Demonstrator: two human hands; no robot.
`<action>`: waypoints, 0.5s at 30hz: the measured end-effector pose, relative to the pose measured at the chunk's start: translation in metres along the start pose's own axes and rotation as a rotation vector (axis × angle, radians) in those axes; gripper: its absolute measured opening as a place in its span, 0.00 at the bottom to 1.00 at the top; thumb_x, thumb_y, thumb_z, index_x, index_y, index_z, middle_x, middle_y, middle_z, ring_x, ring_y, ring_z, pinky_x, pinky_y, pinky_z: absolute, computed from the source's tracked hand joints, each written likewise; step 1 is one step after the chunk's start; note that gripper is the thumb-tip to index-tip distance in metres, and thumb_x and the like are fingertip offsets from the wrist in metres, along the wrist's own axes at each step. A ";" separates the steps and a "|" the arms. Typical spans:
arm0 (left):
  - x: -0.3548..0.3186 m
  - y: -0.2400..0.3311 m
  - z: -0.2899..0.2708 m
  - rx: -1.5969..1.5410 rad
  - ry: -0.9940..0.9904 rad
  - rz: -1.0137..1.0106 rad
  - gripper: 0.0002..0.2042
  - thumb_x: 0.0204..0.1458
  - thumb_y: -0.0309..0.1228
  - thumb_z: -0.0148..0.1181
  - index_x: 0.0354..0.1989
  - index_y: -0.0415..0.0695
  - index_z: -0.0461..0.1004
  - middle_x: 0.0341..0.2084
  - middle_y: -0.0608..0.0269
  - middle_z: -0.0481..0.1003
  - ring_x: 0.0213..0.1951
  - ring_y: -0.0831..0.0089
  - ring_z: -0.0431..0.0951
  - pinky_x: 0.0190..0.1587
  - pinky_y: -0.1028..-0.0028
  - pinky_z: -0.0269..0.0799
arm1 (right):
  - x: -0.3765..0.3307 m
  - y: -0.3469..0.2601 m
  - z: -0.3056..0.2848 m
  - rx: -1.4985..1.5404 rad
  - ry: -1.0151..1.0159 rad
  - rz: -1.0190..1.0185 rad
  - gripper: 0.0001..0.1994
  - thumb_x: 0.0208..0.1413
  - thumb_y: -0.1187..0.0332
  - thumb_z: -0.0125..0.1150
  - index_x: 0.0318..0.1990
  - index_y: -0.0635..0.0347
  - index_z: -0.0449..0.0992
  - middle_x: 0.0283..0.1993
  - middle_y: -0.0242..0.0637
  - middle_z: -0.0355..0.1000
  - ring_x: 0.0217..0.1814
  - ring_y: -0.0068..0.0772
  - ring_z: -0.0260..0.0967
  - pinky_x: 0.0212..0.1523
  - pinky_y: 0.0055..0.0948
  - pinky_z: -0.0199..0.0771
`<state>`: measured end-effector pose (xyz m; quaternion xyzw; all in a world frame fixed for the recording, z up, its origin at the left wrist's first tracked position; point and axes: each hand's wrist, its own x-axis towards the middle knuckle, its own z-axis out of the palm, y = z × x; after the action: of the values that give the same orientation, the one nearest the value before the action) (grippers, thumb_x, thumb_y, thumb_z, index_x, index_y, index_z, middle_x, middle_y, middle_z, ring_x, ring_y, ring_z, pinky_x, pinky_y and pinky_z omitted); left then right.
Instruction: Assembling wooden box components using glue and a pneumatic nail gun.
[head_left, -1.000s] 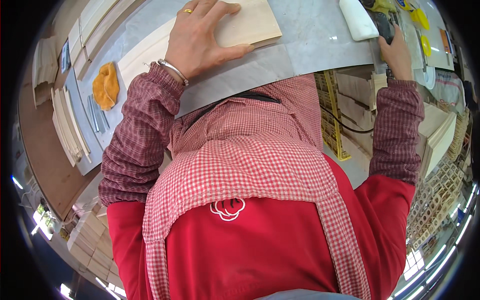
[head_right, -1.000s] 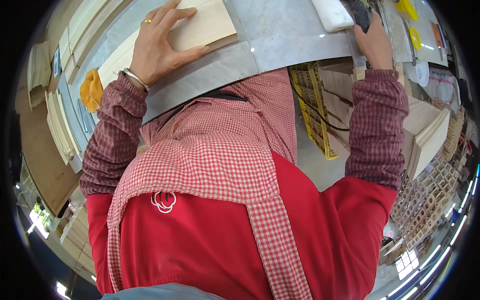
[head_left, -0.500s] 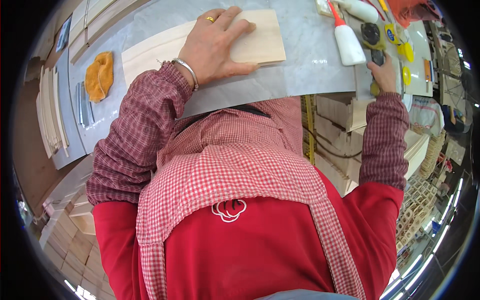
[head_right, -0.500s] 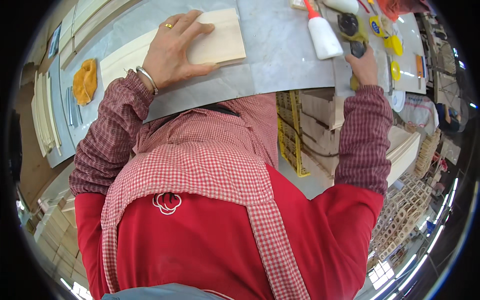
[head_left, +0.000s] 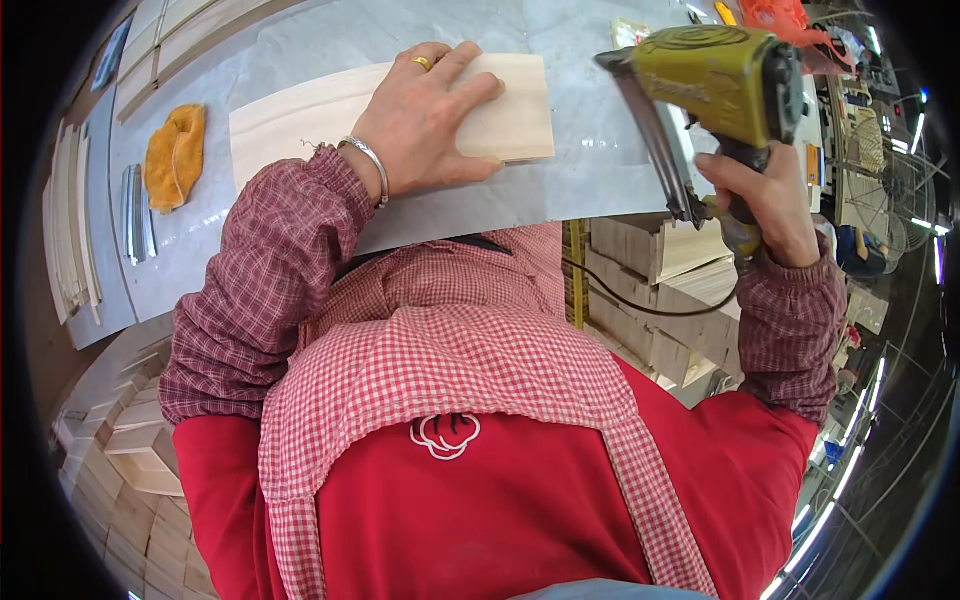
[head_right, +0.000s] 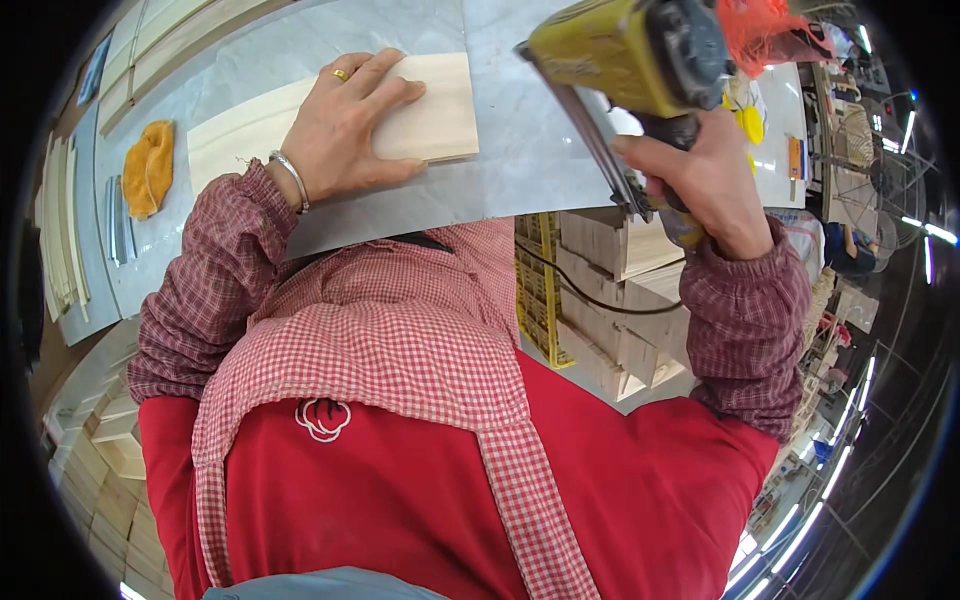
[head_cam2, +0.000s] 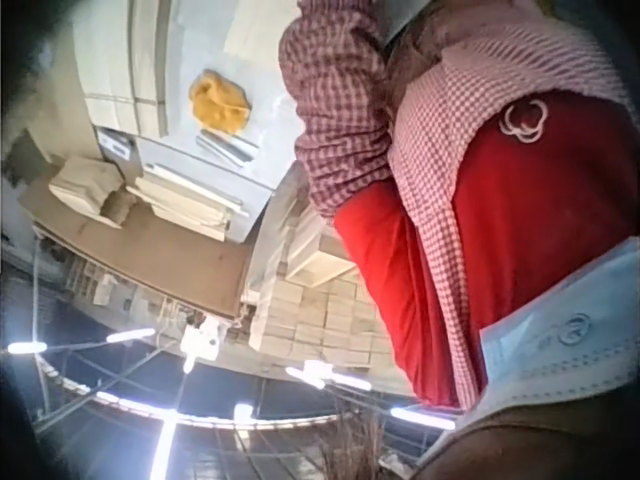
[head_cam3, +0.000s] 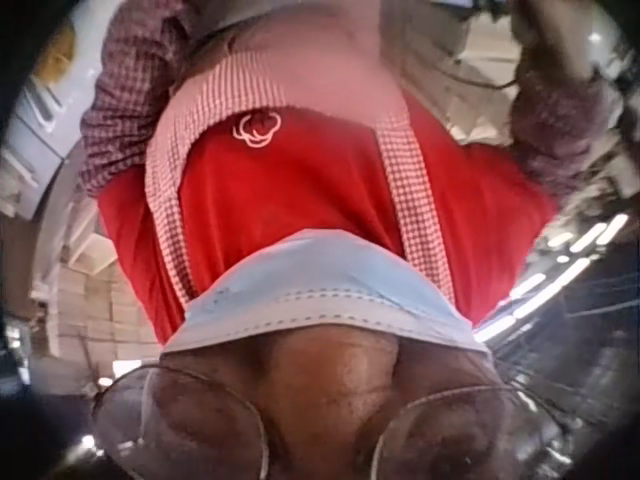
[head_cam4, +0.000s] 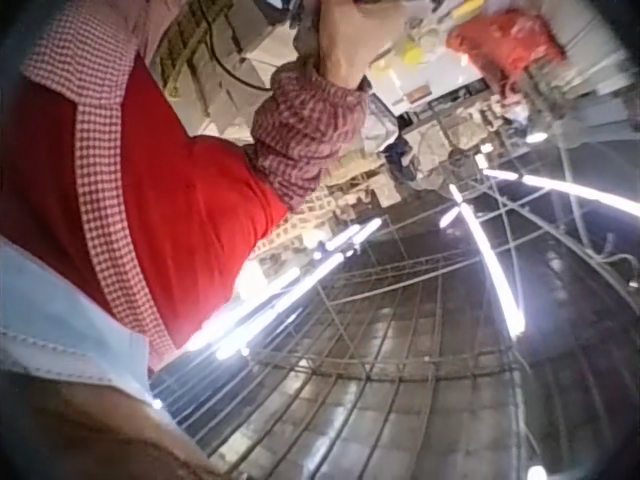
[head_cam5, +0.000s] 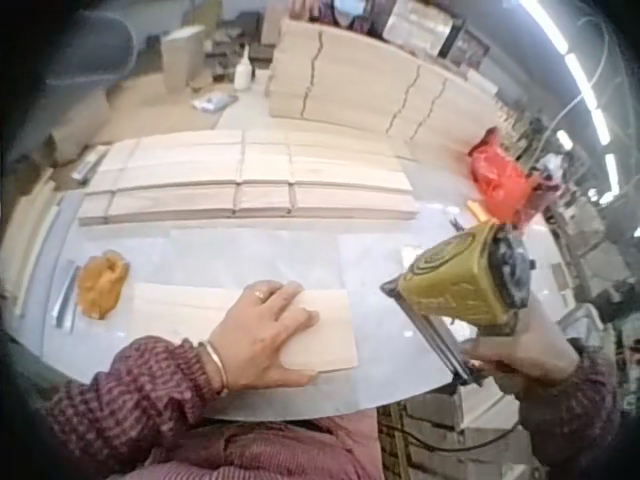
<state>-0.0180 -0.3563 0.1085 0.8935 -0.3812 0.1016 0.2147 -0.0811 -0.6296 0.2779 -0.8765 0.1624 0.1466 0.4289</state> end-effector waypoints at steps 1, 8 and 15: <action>-0.001 0.000 0.000 0.001 -0.010 -0.003 0.31 0.32 0.46 0.69 0.48 0.52 0.70 0.57 0.60 0.62 0.56 0.56 0.62 0.58 0.65 0.59 | 0.003 -0.006 0.005 -0.042 -0.008 0.037 0.13 0.42 0.70 0.66 0.36 0.64 0.72 0.21 0.31 0.68 0.13 0.18 0.57 0.15 0.18 0.57; -0.001 0.001 -0.003 -0.035 0.011 -0.011 0.30 0.32 0.46 0.69 0.48 0.51 0.70 0.57 0.58 0.63 0.56 0.55 0.62 0.58 0.64 0.59 | 0.033 -0.007 0.012 -0.183 -0.104 -0.139 0.14 0.42 0.70 0.67 0.37 0.63 0.74 0.20 0.30 0.68 0.13 0.17 0.55 0.14 0.18 0.53; -0.001 0.001 -0.003 -0.024 -0.007 -0.017 0.30 0.32 0.46 0.69 0.48 0.52 0.70 0.57 0.56 0.63 0.56 0.55 0.62 0.59 0.64 0.59 | 0.043 -0.009 0.014 -0.248 -0.116 -0.108 0.14 0.42 0.71 0.67 0.38 0.64 0.75 0.17 0.29 0.67 0.12 0.17 0.54 0.14 0.18 0.53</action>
<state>-0.0198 -0.3551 0.1108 0.8944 -0.3756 0.0919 0.2247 -0.0405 -0.6200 0.2585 -0.9202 0.0709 0.1926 0.3333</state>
